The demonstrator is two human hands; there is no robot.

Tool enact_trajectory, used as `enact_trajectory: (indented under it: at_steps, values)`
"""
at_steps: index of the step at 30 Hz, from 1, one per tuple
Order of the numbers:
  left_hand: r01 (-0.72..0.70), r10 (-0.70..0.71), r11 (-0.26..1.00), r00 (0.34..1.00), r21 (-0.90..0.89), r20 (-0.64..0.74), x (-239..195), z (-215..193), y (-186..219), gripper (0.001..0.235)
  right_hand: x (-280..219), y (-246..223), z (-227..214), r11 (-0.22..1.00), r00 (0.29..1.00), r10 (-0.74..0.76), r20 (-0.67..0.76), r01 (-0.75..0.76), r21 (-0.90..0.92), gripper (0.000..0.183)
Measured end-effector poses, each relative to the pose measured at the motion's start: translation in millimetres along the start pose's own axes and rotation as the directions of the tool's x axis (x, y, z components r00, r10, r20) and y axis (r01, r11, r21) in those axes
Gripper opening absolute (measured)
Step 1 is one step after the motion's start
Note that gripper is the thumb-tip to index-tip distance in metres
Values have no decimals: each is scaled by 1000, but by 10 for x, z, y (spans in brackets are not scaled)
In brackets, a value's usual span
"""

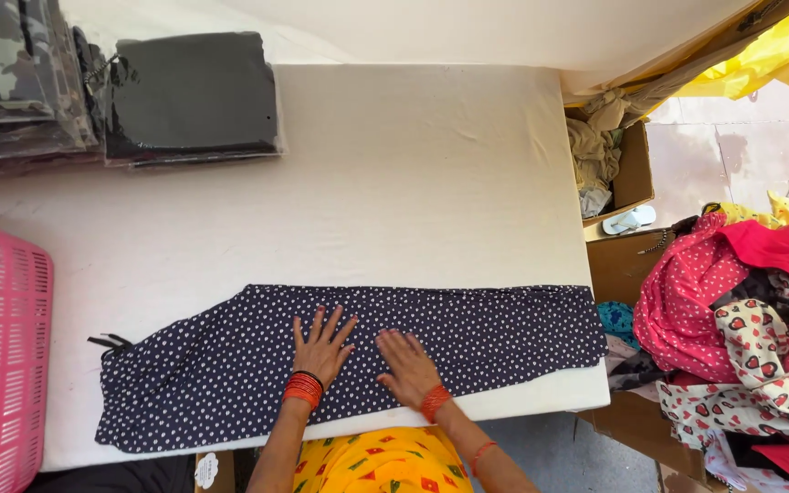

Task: The person folds a pair of dark blue polka-dotted pants on a white table, then places them into a clear plastic bag. The person then folds a pair of light gray pants with red patterns on the same table.

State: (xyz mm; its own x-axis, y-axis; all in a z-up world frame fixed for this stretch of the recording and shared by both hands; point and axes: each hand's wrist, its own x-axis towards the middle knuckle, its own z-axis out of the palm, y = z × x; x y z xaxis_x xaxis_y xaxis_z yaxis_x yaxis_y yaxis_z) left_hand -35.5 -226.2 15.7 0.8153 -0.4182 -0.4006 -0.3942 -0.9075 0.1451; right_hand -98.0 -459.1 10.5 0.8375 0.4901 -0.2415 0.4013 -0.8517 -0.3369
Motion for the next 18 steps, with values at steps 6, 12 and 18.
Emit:
enact_trajectory:
  at_steps: [6, 12, 18]
  values:
    - [190, -184, 981, 858, -36, -480, 632, 372, -975, 55, -515, 2343, -548, 829, 829, 461, -316, -529, -182, 61]
    - [284, -341, 937, 863, -202, -373, 636, 279, -1112, 49, -691, 2962, -752, 888, 757, 406, -512, -459, 26, 54]
    - [231, -362, 918, 818, -322, -448, 450, 364, -1157, 24, -662, 2697, -621, 920, 770, 314, -555, -390, -21, 27]
